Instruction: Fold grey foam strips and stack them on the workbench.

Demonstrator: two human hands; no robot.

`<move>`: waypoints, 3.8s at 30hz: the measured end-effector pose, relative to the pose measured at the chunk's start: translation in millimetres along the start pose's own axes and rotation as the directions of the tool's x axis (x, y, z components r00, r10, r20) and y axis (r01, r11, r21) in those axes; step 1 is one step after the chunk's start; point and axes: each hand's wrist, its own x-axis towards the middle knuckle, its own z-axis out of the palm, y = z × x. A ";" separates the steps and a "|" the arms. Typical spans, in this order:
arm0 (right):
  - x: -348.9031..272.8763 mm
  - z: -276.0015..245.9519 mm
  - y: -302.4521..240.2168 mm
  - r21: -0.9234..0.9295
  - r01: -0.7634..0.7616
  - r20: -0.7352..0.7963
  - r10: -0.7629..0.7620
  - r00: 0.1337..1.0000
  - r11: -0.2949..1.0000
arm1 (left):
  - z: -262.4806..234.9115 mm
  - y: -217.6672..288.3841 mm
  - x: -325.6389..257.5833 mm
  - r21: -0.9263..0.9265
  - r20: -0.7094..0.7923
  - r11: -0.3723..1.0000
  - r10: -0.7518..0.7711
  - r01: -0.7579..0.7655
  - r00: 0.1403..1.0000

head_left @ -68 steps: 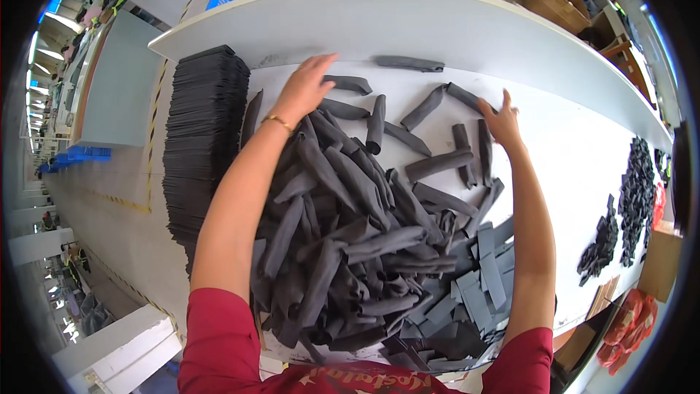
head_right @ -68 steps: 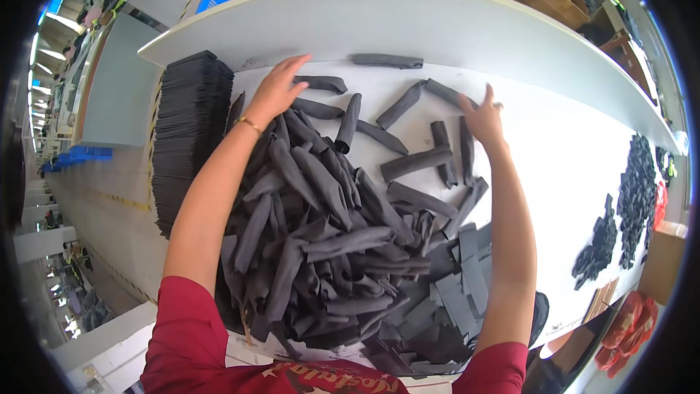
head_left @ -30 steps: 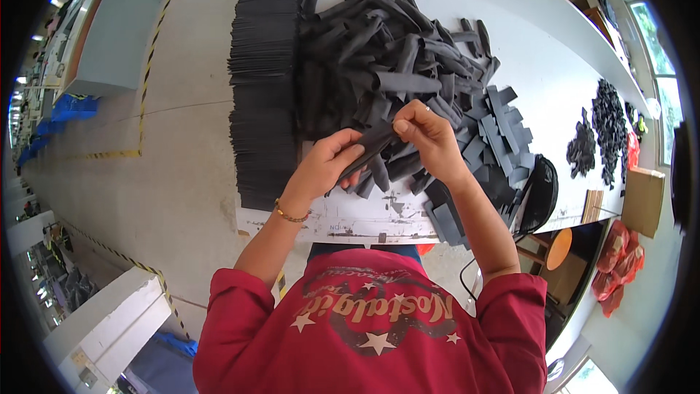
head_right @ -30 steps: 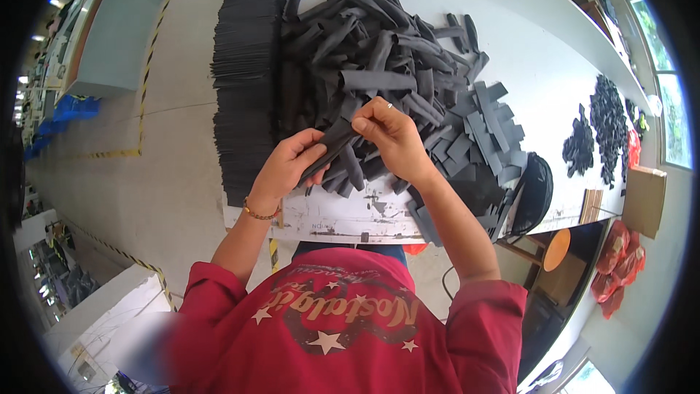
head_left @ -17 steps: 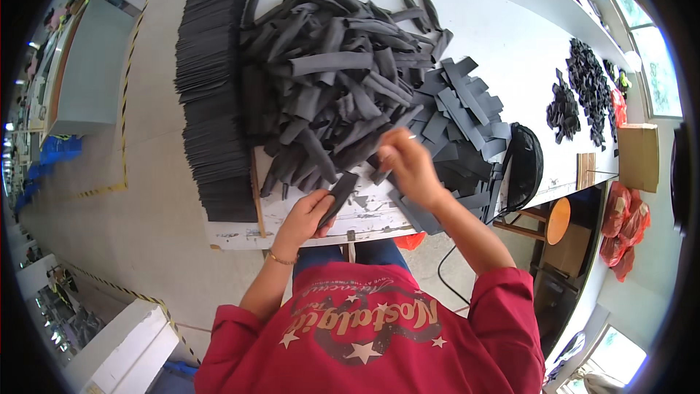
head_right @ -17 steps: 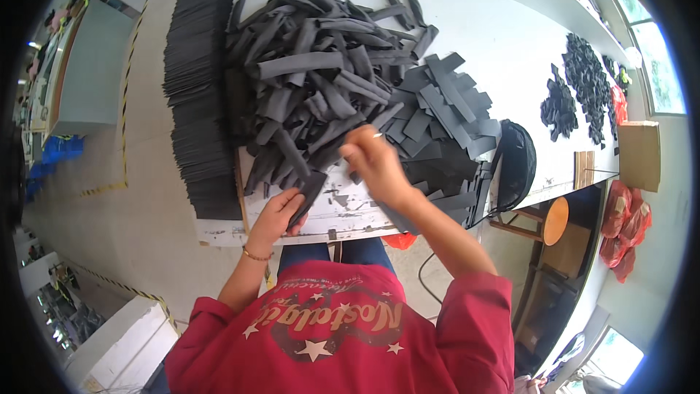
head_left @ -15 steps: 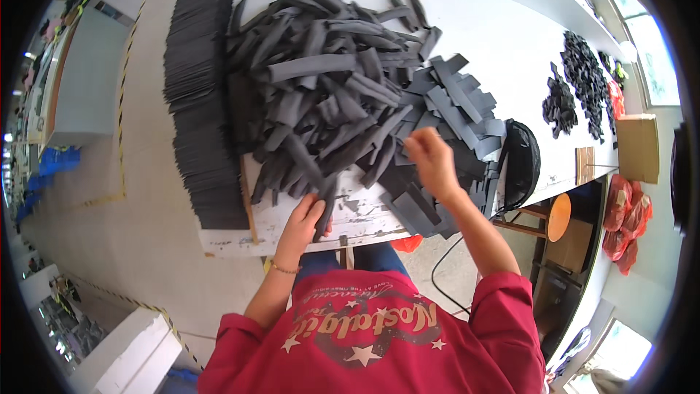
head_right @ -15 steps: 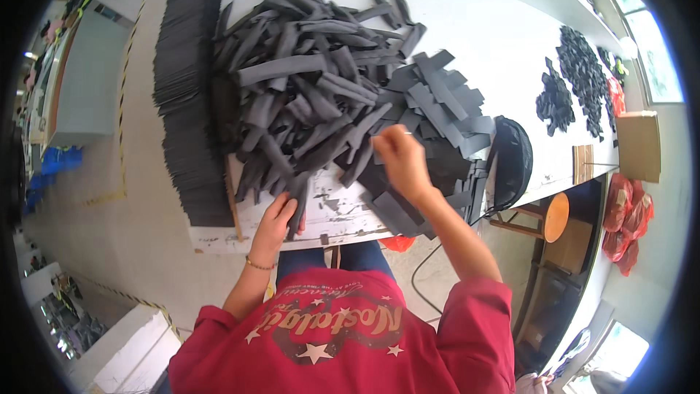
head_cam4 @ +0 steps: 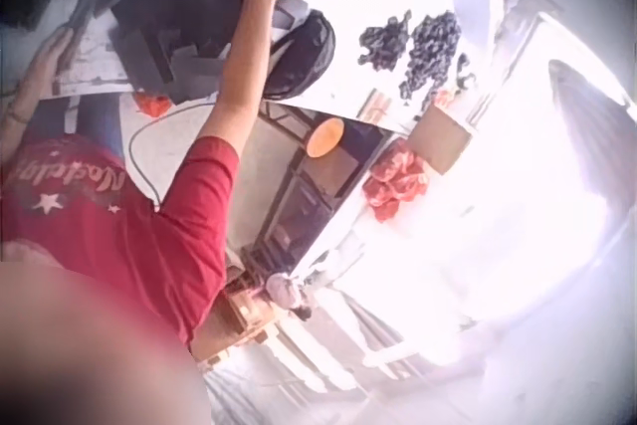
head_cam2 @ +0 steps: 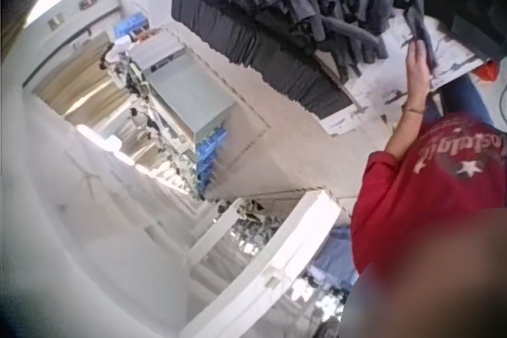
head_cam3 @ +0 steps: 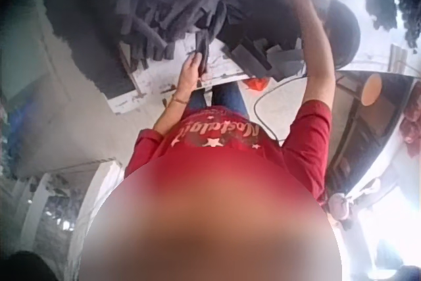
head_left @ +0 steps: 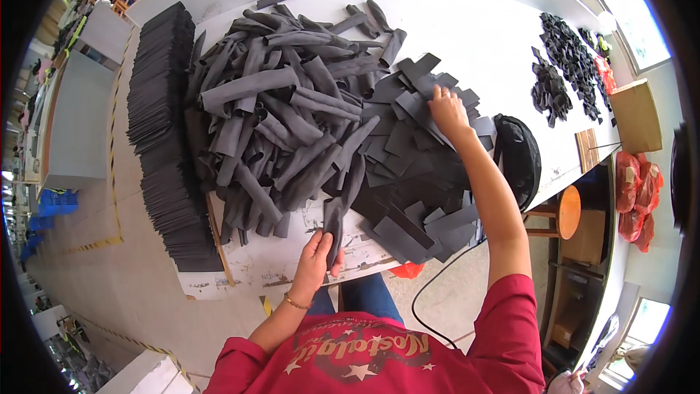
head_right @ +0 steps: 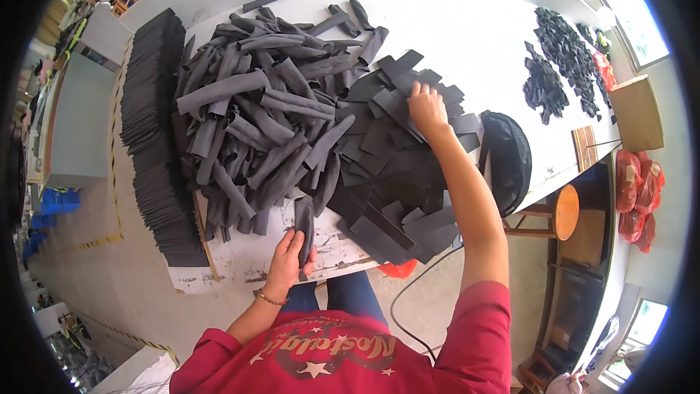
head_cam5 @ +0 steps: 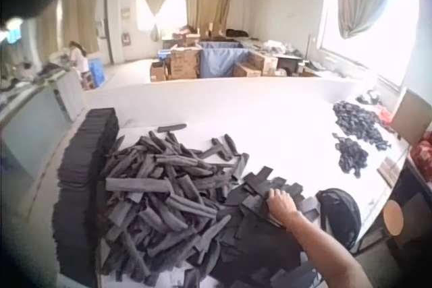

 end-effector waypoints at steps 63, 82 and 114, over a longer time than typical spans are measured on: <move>-333.4 -179.3 -256.7 0.711 0.281 -0.199 -0.199 0.960 0.644 | -85.4 -43.8 -74.5 -0.467 -0.064 0.823 0.332 -0.322 0.941; -317.1 -155.6 -243.5 0.551 0.310 -0.299 -0.163 0.940 0.775 | -65.2 -41.8 -58.8 -0.449 0.027 0.861 0.281 -0.239 0.959; -318.4 -148.0 -266.8 0.690 0.458 -0.327 -0.324 0.888 0.561 | -24.2 -50.0 -76.2 -0.562 -0.011 0.721 0.483 -0.406 0.875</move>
